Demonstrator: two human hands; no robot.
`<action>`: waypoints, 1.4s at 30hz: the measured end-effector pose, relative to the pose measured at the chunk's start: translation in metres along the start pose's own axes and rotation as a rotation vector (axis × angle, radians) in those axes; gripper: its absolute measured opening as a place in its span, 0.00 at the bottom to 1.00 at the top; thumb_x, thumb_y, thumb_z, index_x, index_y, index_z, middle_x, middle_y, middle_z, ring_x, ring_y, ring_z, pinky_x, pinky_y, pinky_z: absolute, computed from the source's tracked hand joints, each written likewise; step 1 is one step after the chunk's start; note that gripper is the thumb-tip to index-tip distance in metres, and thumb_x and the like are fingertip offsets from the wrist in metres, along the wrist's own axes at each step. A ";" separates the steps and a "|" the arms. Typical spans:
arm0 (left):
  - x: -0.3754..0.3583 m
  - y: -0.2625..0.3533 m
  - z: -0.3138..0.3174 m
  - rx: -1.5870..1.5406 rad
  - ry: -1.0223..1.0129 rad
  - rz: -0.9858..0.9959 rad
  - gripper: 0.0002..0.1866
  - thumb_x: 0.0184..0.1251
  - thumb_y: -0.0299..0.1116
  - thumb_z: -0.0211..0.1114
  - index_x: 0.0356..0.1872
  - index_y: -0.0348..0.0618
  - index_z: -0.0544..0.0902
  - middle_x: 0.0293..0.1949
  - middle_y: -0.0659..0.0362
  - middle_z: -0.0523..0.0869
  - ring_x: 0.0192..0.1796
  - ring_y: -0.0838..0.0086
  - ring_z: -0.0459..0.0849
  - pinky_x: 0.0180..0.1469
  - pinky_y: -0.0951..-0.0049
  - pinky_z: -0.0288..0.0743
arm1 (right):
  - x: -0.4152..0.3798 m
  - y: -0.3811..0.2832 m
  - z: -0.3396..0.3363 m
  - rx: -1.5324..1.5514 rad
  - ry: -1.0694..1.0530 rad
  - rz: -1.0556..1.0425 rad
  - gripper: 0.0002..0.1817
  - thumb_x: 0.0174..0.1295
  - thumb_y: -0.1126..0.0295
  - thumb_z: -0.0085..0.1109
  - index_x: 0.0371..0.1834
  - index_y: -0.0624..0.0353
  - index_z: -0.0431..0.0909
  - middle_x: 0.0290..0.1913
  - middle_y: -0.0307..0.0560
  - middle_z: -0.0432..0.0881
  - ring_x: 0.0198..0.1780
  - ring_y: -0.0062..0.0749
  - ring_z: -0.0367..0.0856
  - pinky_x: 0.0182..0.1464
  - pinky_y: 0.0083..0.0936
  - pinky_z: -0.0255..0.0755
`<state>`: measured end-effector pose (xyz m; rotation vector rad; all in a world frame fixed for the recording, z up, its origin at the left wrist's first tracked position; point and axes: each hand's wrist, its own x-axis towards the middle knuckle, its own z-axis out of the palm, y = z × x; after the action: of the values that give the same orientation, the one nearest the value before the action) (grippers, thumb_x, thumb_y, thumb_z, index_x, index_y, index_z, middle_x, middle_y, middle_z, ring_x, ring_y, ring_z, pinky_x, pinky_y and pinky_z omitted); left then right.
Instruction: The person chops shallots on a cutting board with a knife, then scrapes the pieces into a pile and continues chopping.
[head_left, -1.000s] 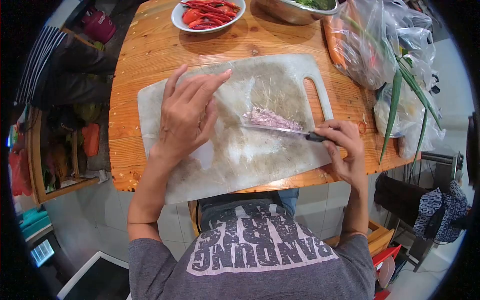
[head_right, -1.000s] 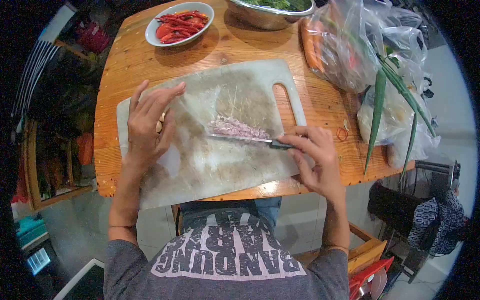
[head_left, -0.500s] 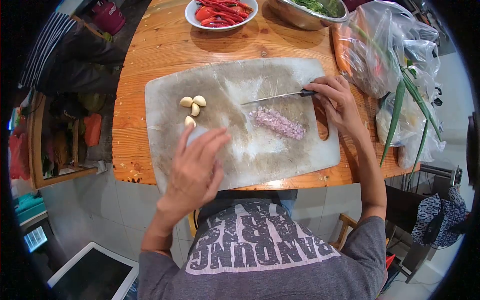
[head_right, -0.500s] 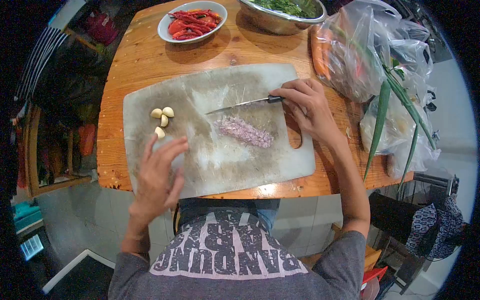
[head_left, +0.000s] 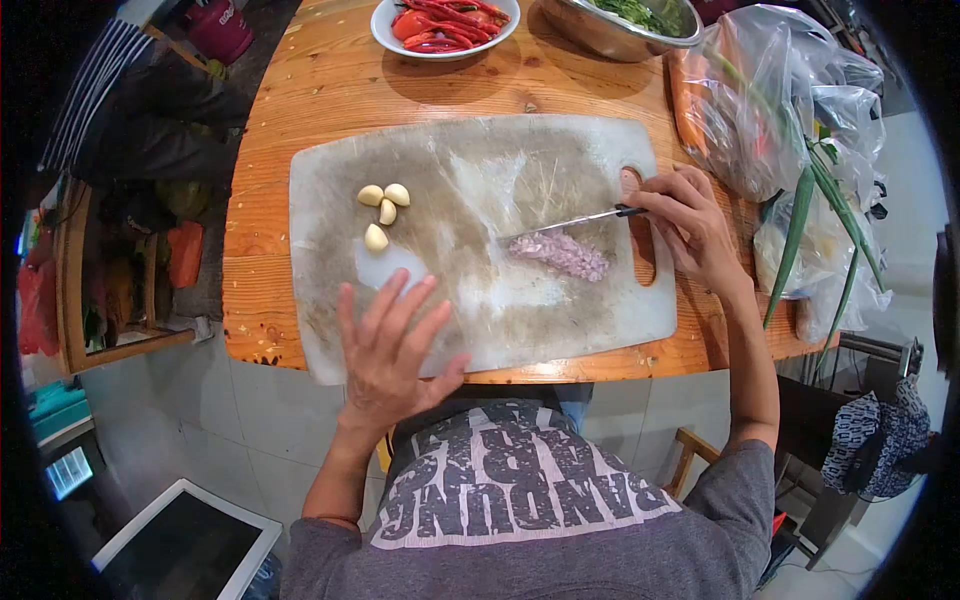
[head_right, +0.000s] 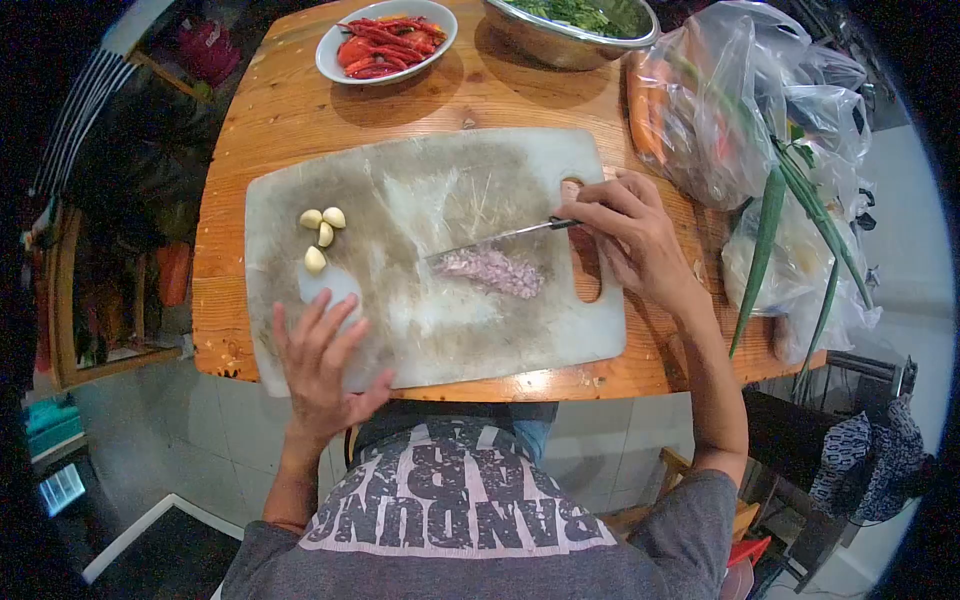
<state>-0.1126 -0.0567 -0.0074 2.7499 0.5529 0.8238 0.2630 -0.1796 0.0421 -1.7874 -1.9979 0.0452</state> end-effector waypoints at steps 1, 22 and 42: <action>0.002 -0.005 -0.002 0.008 0.005 -0.013 0.29 0.65 0.49 0.72 0.65 0.50 0.78 0.70 0.57 0.79 0.76 0.58 0.72 0.83 0.36 0.42 | -0.003 -0.001 -0.002 -0.016 0.009 0.015 0.24 0.54 0.82 0.64 0.55 0.53 0.87 0.49 0.43 0.83 0.53 0.46 0.76 0.60 0.41 0.70; 0.067 0.045 0.020 -0.073 -0.095 -0.007 0.36 0.67 0.48 0.68 0.78 0.62 0.73 0.81 0.49 0.59 0.86 0.49 0.47 0.83 0.35 0.32 | -0.020 -0.083 -0.007 0.373 0.048 0.558 0.18 0.65 0.80 0.63 0.58 0.62 0.87 0.38 0.50 0.85 0.39 0.38 0.80 0.46 0.32 0.73; 0.069 0.072 0.050 -0.008 -0.339 0.127 0.44 0.70 0.66 0.59 0.84 0.63 0.62 0.87 0.45 0.40 0.87 0.44 0.30 0.80 0.28 0.24 | -0.031 -0.098 -0.003 0.376 0.082 0.535 0.16 0.65 0.78 0.65 0.56 0.64 0.87 0.40 0.53 0.86 0.41 0.43 0.83 0.43 0.34 0.75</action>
<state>-0.0102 -0.0987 0.0069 2.8512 0.3104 0.3652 0.1743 -0.2249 0.0669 -1.9667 -1.2986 0.4727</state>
